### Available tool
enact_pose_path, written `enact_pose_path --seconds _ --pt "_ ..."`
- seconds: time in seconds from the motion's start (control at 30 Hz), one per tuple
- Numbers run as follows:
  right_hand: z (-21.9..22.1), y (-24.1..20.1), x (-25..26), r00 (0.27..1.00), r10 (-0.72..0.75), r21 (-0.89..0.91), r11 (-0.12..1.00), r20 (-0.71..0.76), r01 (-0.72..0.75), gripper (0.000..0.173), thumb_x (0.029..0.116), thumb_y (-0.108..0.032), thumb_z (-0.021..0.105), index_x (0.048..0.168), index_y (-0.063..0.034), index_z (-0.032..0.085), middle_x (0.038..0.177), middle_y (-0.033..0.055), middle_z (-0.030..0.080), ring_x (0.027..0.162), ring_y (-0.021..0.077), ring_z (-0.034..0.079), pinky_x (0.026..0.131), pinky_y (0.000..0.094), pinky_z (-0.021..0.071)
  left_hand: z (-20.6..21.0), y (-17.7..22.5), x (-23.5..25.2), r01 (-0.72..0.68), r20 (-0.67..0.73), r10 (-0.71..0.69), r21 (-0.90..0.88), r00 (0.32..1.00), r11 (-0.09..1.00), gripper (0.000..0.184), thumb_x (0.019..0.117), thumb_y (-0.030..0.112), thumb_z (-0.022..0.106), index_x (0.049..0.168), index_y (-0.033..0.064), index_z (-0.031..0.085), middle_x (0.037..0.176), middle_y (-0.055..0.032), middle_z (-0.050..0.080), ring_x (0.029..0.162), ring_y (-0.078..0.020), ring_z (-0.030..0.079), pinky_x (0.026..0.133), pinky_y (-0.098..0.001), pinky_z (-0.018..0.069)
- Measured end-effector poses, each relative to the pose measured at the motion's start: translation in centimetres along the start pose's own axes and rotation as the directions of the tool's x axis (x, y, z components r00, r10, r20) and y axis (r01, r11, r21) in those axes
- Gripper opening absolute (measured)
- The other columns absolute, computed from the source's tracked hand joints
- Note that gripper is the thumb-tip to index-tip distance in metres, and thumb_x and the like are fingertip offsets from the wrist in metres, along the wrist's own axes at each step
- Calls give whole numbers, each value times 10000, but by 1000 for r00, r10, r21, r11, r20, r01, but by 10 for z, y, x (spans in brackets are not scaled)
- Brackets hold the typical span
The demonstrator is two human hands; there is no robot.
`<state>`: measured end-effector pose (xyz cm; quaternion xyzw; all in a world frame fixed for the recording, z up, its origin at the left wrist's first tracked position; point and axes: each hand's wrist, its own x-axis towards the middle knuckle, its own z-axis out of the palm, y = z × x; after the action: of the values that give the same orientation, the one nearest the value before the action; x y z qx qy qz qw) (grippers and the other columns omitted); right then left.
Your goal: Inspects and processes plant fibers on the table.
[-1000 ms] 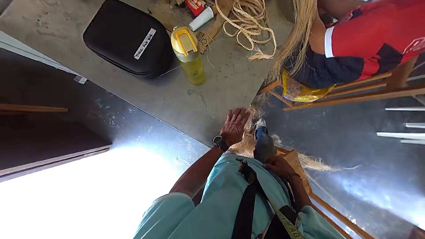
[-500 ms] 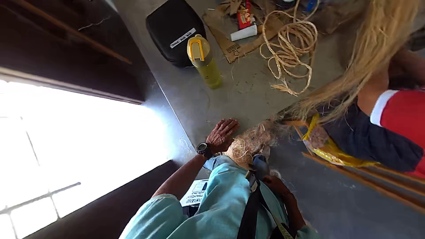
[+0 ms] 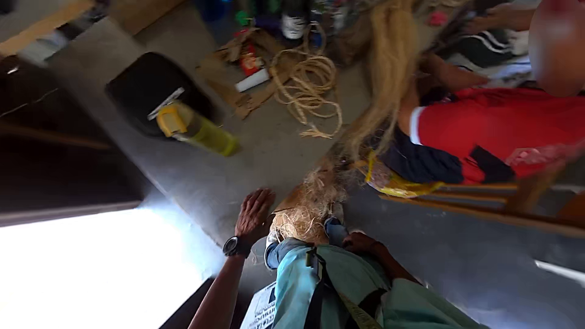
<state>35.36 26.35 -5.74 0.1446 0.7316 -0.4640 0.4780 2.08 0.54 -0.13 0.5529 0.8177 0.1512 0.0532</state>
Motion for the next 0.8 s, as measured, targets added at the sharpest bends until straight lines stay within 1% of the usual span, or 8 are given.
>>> enact_pose_path --seconds 0.1,0.17,0.27,0.4,0.47,0.53,0.63,0.8 --pt "1 -3 -4 1000 13 -4 1000 -10 -13 391 1036 -329 581 1262 -29 691 1238 228 684 1207 379 627 1070 577 434 4 -2 -1 -22 -64 23 18 998 1000 620 947 484 526 1498 201 519 1566 -83 484 1474 -317 404 1216 -550 269" --pt "2 -7 -7 1000 15 3 1000 -13 -15 394 1039 -329 577 1261 -22 687 1231 233 683 1201 382 629 1066 571 437 3 -1 1 -31 -67 33 29 997 999 625 933 469 537 1491 187 529 1558 -90 494 1466 -327 417 1210 -551 274" --pt "1 -11 -16 1000 2 14 1000 -14 -2 383 1049 -287 564 1263 11 674 1242 247 672 1213 380 619 1085 541 430 -6 7 8 -13 24 13 -28 1000 1000 631 917 393 626 1495 161 525 1561 -109 490 1474 -350 404 1213 -578 279" --pt "-2 -17 -17 999 -24 25 999 -44 25 339 1049 -198 557 1254 50 664 1237 267 667 1192 381 626 1078 523 444 -12 9 7 57 106 -49 -80 993 995 616 948 356 643 1521 186 495 1591 -74 456 1511 -290 352 1243 -538 249" --pt "-5 -24 -20 998 -8 17 1000 -61 9 318 1043 -175 561 1229 57 673 1209 273 674 1167 386 634 1059 526 456 -7 4 4 36 68 -31 -77 997 996 615 939 356 656 1513 194 503 1588 -73 459 1514 -278 349 1254 -517 244" --pt "-8 -26 -17 999 0 -14 1000 -51 -1 317 1045 -180 567 1241 43 679 1212 264 681 1163 372 644 1063 509 459 -4 1 4 13 33 -10 -91 999 996 632 921 342 680 1509 187 509 1588 -90 457 1512 -289 352 1260 -512 234" --pt "-10 -22 -7 999 6 -19 1000 -34 -6 312 1041 -186 585 1260 14 684 1224 234 692 1171 344 655 1071 482 468 -2 0 3 2 11 -1 -102 1000 995 648 912 337 697 1513 189 503 1595 -89 448 1517 -291 344 1261 -510 226" --pt "-16 -26 -5 999 21 -31 999 -29 -22 316 1041 -182 584 1269 16 676 1225 234 692 1174 339 655 1075 481 464 -1 -1 1 -11 -3 11 -99 1000 995 667 899 327 707 1517 183 500 1589 -102 455 1511 -311 352 1258 -516 230"
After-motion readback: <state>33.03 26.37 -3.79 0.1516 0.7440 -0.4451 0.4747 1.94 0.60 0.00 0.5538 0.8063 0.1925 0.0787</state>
